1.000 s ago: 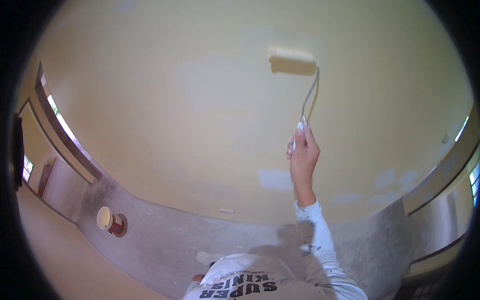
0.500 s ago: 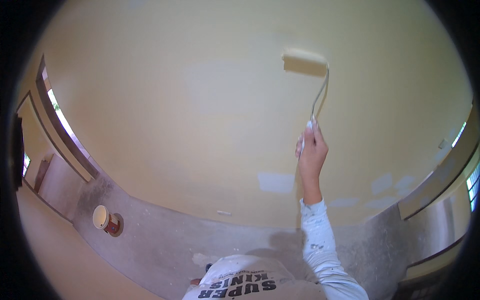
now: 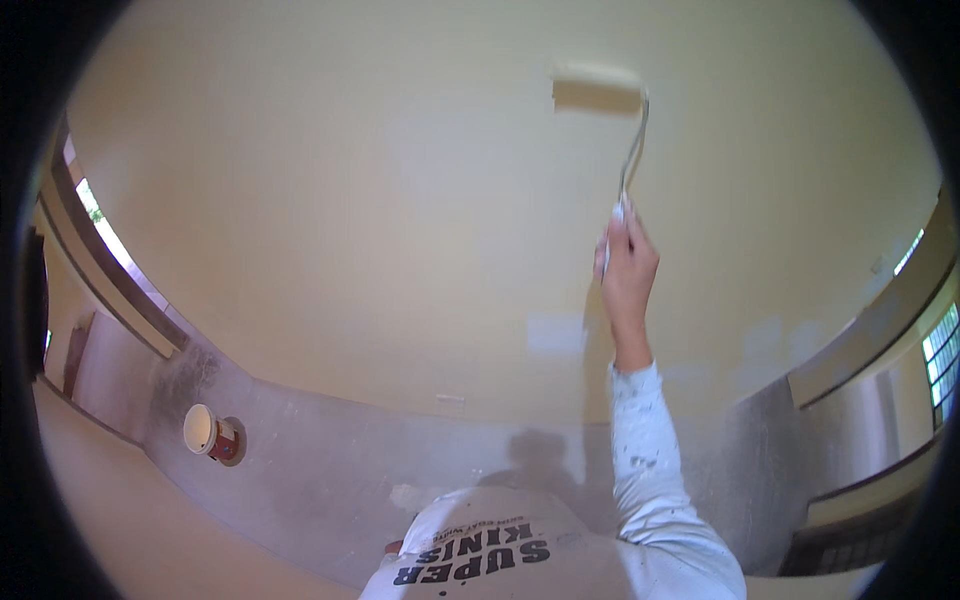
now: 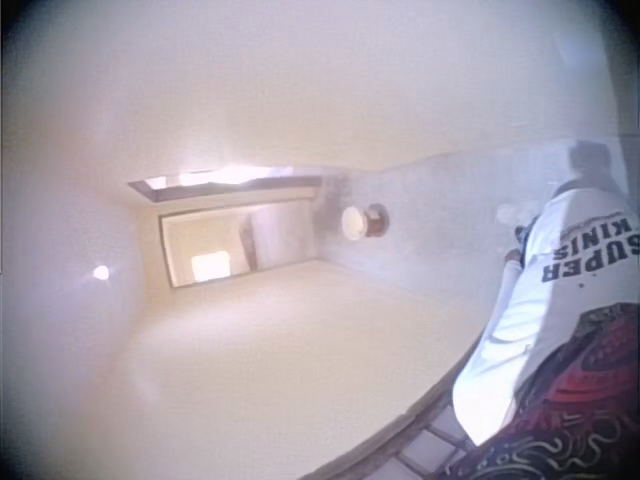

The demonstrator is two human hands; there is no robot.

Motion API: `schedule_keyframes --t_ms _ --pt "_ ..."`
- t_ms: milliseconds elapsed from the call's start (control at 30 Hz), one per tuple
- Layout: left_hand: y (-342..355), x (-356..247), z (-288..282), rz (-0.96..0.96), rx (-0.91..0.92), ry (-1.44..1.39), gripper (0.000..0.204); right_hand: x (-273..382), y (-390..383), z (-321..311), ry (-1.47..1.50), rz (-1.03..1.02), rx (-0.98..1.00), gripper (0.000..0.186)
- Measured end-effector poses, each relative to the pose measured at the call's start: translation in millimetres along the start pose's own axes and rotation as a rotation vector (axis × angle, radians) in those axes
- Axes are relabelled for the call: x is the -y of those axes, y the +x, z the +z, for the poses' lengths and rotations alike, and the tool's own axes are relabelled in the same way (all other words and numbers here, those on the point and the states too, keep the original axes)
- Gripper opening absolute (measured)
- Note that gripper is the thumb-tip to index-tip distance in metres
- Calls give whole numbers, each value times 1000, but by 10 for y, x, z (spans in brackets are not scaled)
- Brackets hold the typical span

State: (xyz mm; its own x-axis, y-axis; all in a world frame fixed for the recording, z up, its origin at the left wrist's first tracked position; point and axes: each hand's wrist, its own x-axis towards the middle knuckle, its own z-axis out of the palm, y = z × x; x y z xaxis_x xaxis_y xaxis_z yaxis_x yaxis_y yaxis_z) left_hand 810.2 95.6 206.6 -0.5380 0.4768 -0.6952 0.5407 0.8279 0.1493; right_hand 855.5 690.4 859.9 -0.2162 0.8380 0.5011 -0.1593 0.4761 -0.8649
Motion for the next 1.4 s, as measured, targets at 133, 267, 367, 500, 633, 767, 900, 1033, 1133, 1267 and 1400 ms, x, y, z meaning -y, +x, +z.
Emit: schedule_keyframes --t_ms 133,267,367,500,633,767,900,1033,1133,1267,1400 --pt "5 340 -59 60 -50 34 27 95 24 101 88 16 -32 44" --pt "101 534 -183 -52 -12 -1205 24 -548 -543 -20 -29 113 -64 41" --pt "195 746 -223 -2 -76 -778 24 -1007 -1069 -90 30 214 -71 41" --pt "389 958 -277 154 -134 -153 21 -1075 -1319 -69 25 200 -70 42" --pt "617 1330 -363 32 -95 -366 16 -674 -1098 135 -72 89 -3 44" --pt "689 1376 -534 -403 -21 -1509 14 -194 -606 393 29 20 -31 45" --pt "551 1417 -400 -135 -82 -1075 11 151 -397 554 132 -4 -45 42" --pt "495 1510 -271 411 -164 -117 14 -37 -499 429 123 43 -117 45" --pt "427 1529 -190 301 -53 -106 15 -214 -638 281 114 56 -176 45" --pt "426 1434 -186 243 -7 -128 16 38 -259 164 128 -7 -156 41" --pt "432 1475 -288 259 -12 -96 17 146 -119 100 119 -5 -135 41"
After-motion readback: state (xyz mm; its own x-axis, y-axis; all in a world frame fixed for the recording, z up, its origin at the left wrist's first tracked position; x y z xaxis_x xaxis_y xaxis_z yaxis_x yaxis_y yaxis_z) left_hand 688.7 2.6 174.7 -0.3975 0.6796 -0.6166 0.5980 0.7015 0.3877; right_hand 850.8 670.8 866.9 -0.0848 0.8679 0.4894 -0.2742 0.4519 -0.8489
